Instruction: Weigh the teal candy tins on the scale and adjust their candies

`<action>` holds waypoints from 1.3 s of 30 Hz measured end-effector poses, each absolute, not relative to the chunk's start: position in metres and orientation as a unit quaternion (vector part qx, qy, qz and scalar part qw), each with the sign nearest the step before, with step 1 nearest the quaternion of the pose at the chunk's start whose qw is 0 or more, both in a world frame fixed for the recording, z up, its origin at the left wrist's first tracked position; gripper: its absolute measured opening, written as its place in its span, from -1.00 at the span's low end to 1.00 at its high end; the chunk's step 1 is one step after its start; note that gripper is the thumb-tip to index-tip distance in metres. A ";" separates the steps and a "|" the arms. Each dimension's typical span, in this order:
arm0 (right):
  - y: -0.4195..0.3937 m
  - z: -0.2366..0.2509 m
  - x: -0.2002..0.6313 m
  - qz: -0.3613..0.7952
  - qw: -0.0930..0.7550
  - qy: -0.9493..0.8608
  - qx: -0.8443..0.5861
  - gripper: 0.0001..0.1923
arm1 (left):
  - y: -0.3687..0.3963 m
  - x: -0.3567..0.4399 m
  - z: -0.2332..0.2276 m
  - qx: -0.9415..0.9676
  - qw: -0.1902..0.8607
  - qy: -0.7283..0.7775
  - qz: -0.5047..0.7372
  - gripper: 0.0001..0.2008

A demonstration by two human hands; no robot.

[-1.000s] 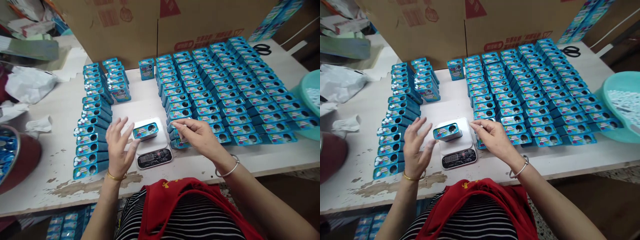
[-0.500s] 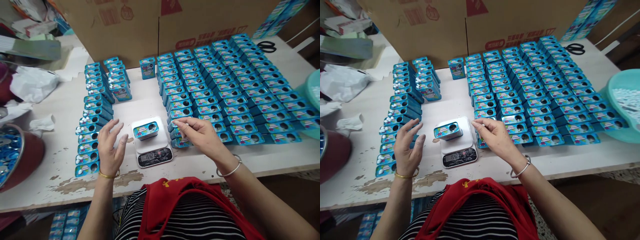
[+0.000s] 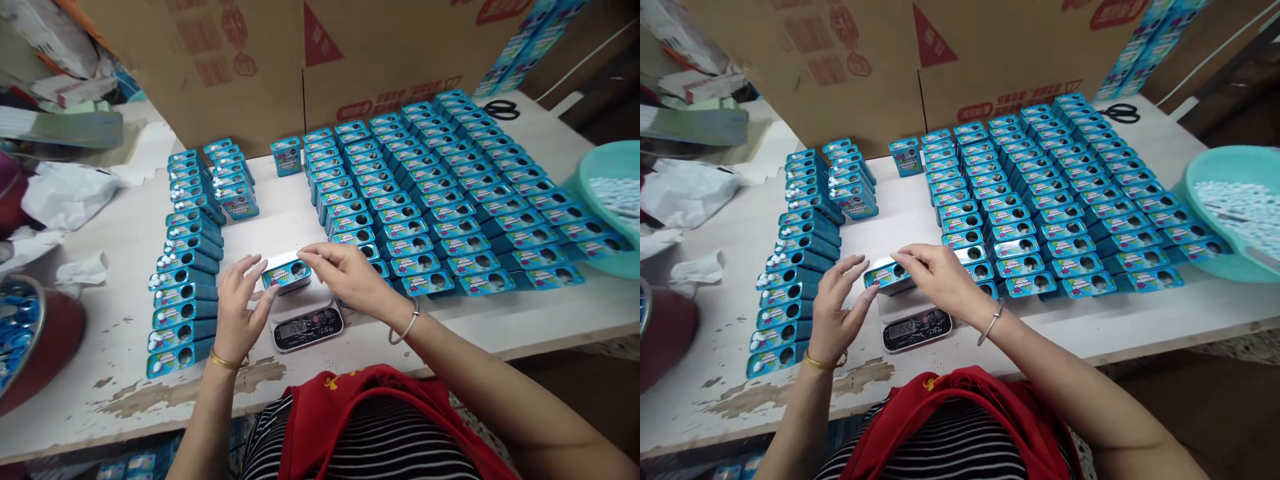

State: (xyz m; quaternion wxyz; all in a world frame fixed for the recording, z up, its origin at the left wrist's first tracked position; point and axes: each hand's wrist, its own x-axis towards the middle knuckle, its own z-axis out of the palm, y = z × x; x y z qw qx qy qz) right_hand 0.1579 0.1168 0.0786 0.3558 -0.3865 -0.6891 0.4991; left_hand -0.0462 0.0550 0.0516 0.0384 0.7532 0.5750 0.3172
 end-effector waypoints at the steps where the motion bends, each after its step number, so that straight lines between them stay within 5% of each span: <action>1: 0.119 0.078 0.154 0.492 0.344 -0.701 -0.386 -0.67 | 0.055 -0.047 0.052 0.753 0.039 0.576 0.316 -0.64; 6: 0.122 0.077 0.148 0.470 0.304 -0.731 -0.391 -0.60 | 0.053 -0.048 0.054 0.759 0.050 0.576 0.300 -0.59; 12: 0.123 0.081 0.164 0.481 0.366 -0.689 -0.400 -0.68 | 0.076 -0.043 0.055 0.813 0.124 0.542 0.173 -0.44; 16: 0.116 0.080 0.188 0.493 0.384 -0.644 -0.441 -0.70 | 0.080 -0.048 0.064 0.803 0.140 0.542 0.204 -0.26; 22: 0.101 0.078 0.211 0.512 0.377 -0.610 -0.473 -0.70 | 0.040 -0.049 0.067 0.778 0.023 0.563 0.278 -0.54; 29: 0.100 0.082 0.205 0.510 0.391 -0.619 -0.452 -0.70 | 0.048 -0.018 0.058 0.818 -0.044 0.549 0.166 -0.42; 39: 0.099 0.082 0.234 0.497 0.411 -0.575 -0.503 -0.65 | 0.153 -0.043 0.081 0.833 0.014 0.540 0.119 -0.68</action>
